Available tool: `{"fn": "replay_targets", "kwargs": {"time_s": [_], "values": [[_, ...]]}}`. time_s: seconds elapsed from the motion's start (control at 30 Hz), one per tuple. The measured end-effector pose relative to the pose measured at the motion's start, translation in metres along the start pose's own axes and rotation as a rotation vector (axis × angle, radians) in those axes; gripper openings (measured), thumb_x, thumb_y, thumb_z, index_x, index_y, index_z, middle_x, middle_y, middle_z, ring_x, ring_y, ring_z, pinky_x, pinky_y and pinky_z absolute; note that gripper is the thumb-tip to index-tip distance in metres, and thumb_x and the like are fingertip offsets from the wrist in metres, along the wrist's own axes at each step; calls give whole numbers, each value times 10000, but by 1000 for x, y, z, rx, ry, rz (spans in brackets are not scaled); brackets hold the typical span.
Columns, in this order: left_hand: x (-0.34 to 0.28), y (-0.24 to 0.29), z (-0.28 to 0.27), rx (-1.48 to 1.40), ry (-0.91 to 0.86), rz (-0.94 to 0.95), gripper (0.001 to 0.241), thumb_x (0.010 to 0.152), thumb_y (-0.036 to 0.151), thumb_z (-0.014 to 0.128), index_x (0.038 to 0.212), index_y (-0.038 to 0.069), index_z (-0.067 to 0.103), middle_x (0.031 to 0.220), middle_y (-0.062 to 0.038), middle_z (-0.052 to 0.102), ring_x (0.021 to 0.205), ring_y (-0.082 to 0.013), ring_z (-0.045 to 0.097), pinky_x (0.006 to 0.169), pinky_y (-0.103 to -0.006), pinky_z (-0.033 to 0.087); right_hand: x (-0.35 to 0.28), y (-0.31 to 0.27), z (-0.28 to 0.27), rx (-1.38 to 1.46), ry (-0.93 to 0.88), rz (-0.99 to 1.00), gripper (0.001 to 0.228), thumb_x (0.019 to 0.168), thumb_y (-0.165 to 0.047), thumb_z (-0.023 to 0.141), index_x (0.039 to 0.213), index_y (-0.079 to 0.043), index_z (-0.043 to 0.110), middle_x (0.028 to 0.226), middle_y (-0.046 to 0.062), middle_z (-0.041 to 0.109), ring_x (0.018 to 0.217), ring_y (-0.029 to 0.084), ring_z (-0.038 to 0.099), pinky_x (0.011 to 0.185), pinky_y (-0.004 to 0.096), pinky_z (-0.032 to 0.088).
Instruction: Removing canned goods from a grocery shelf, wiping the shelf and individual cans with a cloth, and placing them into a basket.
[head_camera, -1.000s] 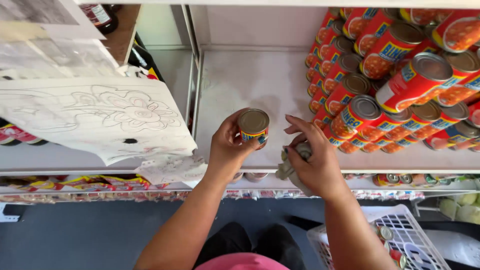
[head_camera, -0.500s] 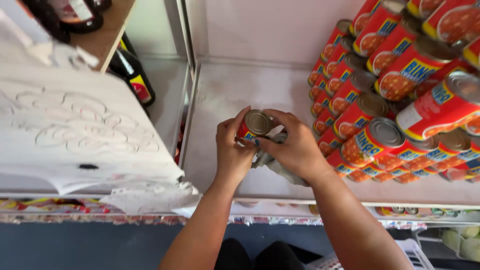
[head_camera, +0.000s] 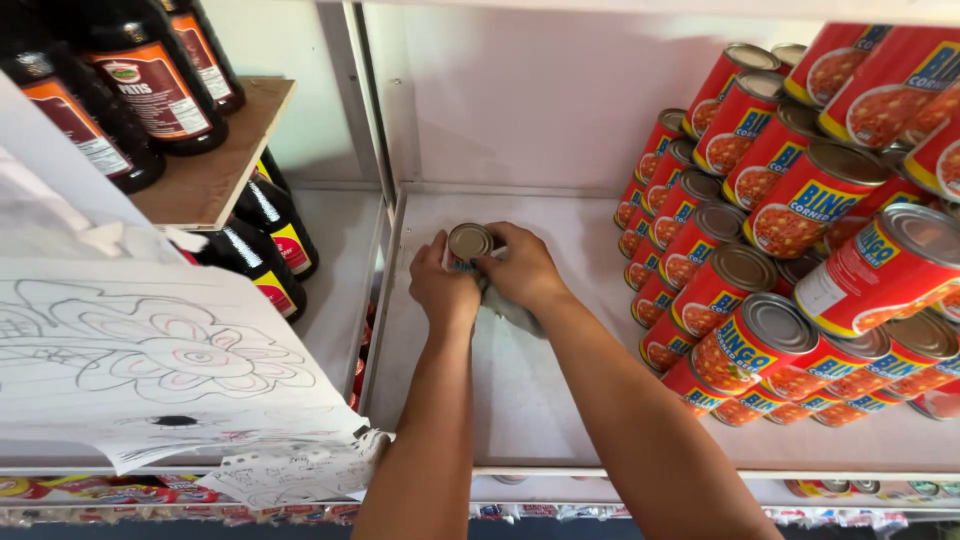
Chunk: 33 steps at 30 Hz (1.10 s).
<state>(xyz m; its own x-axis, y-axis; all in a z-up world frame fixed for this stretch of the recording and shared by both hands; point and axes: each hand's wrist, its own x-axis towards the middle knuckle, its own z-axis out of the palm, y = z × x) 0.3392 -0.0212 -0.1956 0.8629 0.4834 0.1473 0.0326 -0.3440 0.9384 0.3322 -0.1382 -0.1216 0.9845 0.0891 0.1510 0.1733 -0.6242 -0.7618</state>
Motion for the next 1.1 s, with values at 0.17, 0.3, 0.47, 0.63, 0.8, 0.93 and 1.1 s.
{"fn": "replay_targets", "kwargs": {"time_s": [0.17,0.3,0.47,0.63,0.8,0.93,1.1], "values": [[20,28,1,-735,62,-231,627,863,-130,641,1464,27,556,1376,-283,581,1283,-383,608,1015,-446,557,49,15,28,-18,-15,22,509,832,-336,797,1301,-165,697,1196,62,748,1213,253,670,1064,420,523],[31,35,-2,-903,78,-187,608,919,-189,460,1513,-63,440,1435,-328,501,1352,-395,527,1095,-487,488,69,10,41,-13,5,27,522,853,-342,778,1320,-127,685,1221,118,735,1226,295,661,1079,446,518],[35,35,-6,-931,82,-159,602,925,-202,435,1513,-75,426,1460,-346,487,1373,-398,511,1115,-477,474,76,4,48,-10,16,45,583,901,-389,735,1390,-90,631,1235,140,712,1238,304,655,1078,443,519],[48,1,13,-589,138,-127,649,928,-100,533,1542,89,443,1553,-282,355,1442,-459,324,1161,-553,337,61,-6,35,68,44,150,678,880,-406,763,1483,-182,551,1273,137,682,1239,291,654,1061,424,542],[-49,65,-17,-301,281,-3,633,933,408,647,1515,220,489,1564,-142,365,1539,-345,287,1148,-798,64,-8,-33,-5,706,387,245,466,728,-102,798,1191,-101,745,999,155,726,970,234,699,837,338,555],[-182,142,-77,-487,-164,330,574,1019,256,483,1514,-25,411,1596,-299,288,1511,-531,130,1174,-694,15,-116,-50,-53,1315,339,392,369,867,-100,676,1228,-23,667,1075,124,667,987,245,636,863,362,515],[-252,134,-129,-99,-725,717,693,1046,412,304,1567,-45,295,1693,-279,108,1568,-556,-72,1153,-730,-103,-264,-41,-97,1626,198,130,331,957,-42,531,1287,-27,562,1245,137,619,1086,214,589,948,341,462]]}}
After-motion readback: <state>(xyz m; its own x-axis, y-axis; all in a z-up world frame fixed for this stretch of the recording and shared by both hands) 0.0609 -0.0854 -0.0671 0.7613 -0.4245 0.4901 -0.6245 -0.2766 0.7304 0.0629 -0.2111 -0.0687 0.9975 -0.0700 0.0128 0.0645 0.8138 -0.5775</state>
